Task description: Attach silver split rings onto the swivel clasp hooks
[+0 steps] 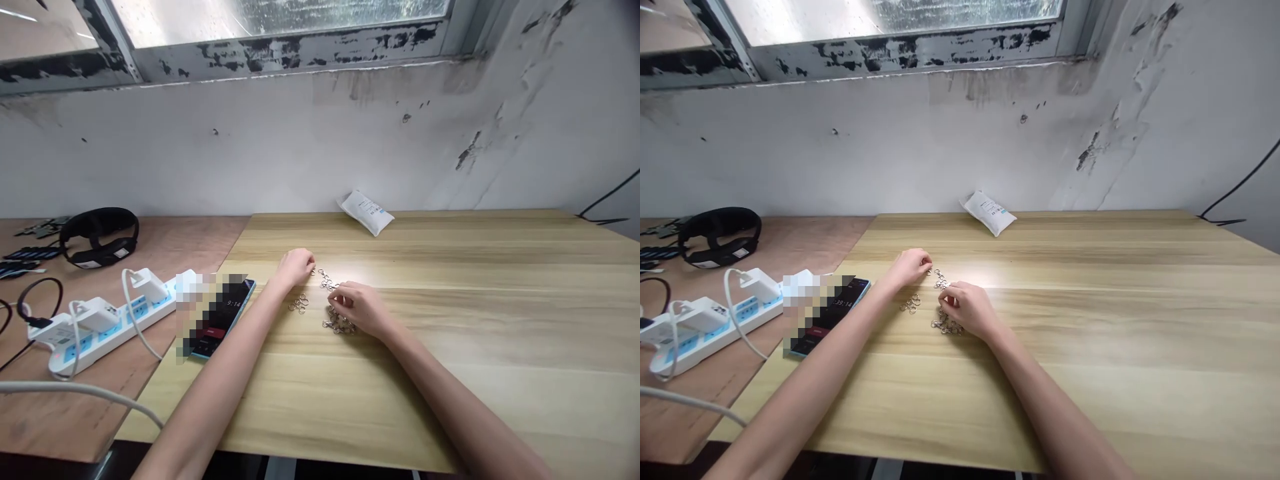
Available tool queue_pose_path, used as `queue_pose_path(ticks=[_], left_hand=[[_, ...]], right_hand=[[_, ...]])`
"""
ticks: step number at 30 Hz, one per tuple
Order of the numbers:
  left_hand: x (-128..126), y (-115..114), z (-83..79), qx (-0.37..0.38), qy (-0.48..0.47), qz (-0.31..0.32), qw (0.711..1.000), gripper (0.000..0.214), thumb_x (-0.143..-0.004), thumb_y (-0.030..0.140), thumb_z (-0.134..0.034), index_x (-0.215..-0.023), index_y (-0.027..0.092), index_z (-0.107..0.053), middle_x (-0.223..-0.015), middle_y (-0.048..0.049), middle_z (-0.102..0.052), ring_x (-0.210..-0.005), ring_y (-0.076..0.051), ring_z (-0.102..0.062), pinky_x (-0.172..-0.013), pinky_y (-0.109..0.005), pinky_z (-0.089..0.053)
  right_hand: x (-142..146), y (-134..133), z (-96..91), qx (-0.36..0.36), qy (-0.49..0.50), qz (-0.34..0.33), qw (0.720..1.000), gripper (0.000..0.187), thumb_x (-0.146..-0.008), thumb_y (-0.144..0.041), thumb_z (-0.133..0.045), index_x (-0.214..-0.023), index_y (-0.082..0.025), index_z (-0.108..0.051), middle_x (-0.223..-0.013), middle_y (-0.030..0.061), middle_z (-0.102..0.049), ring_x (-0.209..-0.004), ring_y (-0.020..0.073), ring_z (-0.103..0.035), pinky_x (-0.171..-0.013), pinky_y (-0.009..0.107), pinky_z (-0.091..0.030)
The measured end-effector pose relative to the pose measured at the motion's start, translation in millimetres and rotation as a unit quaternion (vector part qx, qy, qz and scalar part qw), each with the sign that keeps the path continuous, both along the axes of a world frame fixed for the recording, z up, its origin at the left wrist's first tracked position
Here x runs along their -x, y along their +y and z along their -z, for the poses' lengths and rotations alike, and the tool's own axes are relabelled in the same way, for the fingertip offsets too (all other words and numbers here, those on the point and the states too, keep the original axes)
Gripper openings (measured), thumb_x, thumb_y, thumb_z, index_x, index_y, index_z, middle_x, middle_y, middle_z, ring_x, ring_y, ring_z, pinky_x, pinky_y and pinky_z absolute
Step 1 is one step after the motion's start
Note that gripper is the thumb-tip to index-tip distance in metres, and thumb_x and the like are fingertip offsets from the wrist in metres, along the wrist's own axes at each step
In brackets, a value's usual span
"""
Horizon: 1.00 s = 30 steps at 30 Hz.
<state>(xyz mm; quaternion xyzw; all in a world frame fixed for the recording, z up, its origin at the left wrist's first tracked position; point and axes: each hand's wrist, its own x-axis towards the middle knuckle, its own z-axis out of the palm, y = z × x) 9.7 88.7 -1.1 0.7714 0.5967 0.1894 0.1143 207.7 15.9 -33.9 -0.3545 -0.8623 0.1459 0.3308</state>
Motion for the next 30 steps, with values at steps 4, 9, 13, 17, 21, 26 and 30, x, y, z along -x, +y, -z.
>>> queue_pose_path(ticks=[4,9,13,17,21,26,30], left_hand=[[6.1,3.4,2.7,0.021,-0.039,0.003,0.999,0.005,-0.074,0.021,-0.068,-0.071,0.019,-0.071,-0.081,-0.0085,-0.073,-0.081,-0.025,-0.065,-0.079,-0.036,-0.048],[11.9,-10.5,0.3,0.055,-0.12,0.02,0.991,0.012,-0.075,0.029,-0.069,-0.075,0.017,-0.071,-0.08,-0.0075,-0.073,-0.075,-0.02,-0.066,-0.072,-0.032,-0.051],[7.5,-31.1,-5.6,0.105,-0.227,0.066,0.966,0.027,-0.077,0.04,-0.069,-0.079,0.013,-0.068,-0.079,-0.0072,-0.072,-0.072,-0.017,-0.065,-0.067,-0.029,-0.051],[0.9,-53.3,-15.9,0.122,-0.29,0.133,0.94,0.027,-0.079,0.043,-0.068,-0.084,0.016,-0.067,-0.085,-0.0052,-0.069,-0.08,-0.018,-0.064,-0.075,-0.03,-0.051],[-1.1,-66.5,-24.4,0.067,-0.268,0.175,0.945,0.02,-0.084,0.037,-0.064,-0.08,0.018,-0.067,-0.095,-0.0047,-0.063,-0.091,-0.018,-0.062,-0.089,-0.035,-0.048],[4.0,-69.9,-17.0,0.041,-0.241,0.175,0.954,0.017,-0.086,0.034,-0.062,-0.079,0.02,-0.065,-0.102,-0.0048,-0.059,-0.099,-0.019,-0.06,-0.095,-0.037,-0.047],[6.1,-70.4,-8.2,0.041,-0.238,0.178,0.954,0.016,-0.087,0.033,-0.06,-0.078,0.019,-0.064,-0.11,-0.0065,-0.059,-0.108,-0.021,-0.059,-0.091,-0.036,-0.05]], right_hand=[[-1.3,1.6,0.4,0.044,0.032,-0.005,0.998,0.012,-0.087,-0.02,-0.059,-0.08,-0.02,-0.069,-0.068,-0.0001,-0.062,-0.061,0.0115,-0.052,-0.06,0.023,-0.037],[-3.1,4.6,1.7,0.074,0.064,0.022,0.995,0.013,-0.087,-0.024,-0.059,-0.08,-0.019,-0.069,-0.066,-0.0005,-0.063,-0.058,0.0116,-0.052,-0.058,0.023,-0.037],[-0.5,8.0,3.8,0.093,0.105,0.048,0.989,0.02,-0.09,-0.03,-0.055,-0.102,-0.02,-0.068,-0.077,0.0013,-0.065,-0.058,0.0116,-0.052,-0.058,0.024,-0.041],[5.5,8.9,2.7,0.117,0.152,0.027,0.981,0.039,-0.092,-0.037,-0.054,-0.127,-0.02,-0.057,-0.101,0.0069,-0.065,-0.061,0.0113,-0.052,-0.06,0.026,-0.045],[8.2,8.0,-2.4,0.16,0.189,-0.027,0.969,0.03,-0.094,-0.042,-0.051,-0.102,-0.018,-0.066,-0.089,0.0053,-0.067,-0.063,0.013,-0.054,-0.059,0.026,-0.043],[9.5,6.9,-3.4,0.226,0.244,-0.058,0.941,0.03,-0.09,-0.045,-0.056,-0.086,-0.017,-0.065,-0.08,0.0045,-0.067,-0.068,0.0148,-0.058,-0.061,0.027,-0.044],[12.1,5.5,0.7,0.235,0.294,-0.024,0.926,0.03,-0.085,-0.047,-0.063,-0.092,-0.018,-0.067,-0.084,0.0067,-0.07,-0.072,0.017,-0.061,-0.062,0.028,-0.047]])
